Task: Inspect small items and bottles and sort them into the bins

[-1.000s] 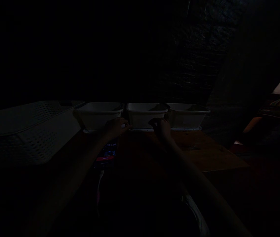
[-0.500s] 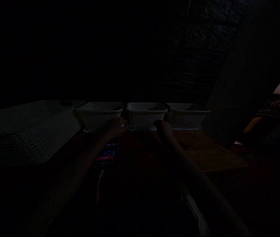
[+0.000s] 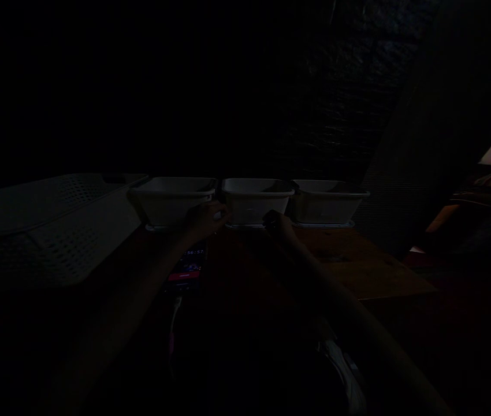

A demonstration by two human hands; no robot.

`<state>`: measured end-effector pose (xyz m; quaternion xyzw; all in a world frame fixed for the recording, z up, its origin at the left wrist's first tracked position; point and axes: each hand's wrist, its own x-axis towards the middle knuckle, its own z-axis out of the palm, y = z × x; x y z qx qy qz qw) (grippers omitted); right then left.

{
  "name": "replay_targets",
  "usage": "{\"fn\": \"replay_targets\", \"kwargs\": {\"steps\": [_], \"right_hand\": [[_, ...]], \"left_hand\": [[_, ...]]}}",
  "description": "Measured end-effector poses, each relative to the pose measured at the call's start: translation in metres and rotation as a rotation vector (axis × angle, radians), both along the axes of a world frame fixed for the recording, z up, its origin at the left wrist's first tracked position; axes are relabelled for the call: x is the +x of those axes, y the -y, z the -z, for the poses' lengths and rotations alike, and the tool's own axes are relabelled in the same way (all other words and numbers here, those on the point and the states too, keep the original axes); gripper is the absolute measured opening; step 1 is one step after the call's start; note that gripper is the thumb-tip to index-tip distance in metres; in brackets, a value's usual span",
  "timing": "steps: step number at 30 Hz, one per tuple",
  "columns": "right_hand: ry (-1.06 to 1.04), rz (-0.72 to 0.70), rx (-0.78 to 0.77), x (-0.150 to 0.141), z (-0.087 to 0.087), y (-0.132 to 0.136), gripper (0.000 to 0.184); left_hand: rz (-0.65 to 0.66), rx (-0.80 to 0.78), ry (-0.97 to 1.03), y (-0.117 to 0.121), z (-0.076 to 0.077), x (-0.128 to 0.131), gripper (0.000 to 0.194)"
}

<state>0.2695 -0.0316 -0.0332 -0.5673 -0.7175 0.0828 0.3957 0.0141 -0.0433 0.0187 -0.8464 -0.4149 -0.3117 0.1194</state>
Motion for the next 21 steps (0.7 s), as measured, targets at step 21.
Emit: {"fn": "replay_targets", "kwargs": {"steps": [21], "right_hand": [[0.133, -0.079, 0.040, -0.008, -0.008, 0.013, 0.022]], "left_hand": [[0.134, 0.036, -0.090, -0.003, 0.003, 0.002, 0.023]]}}
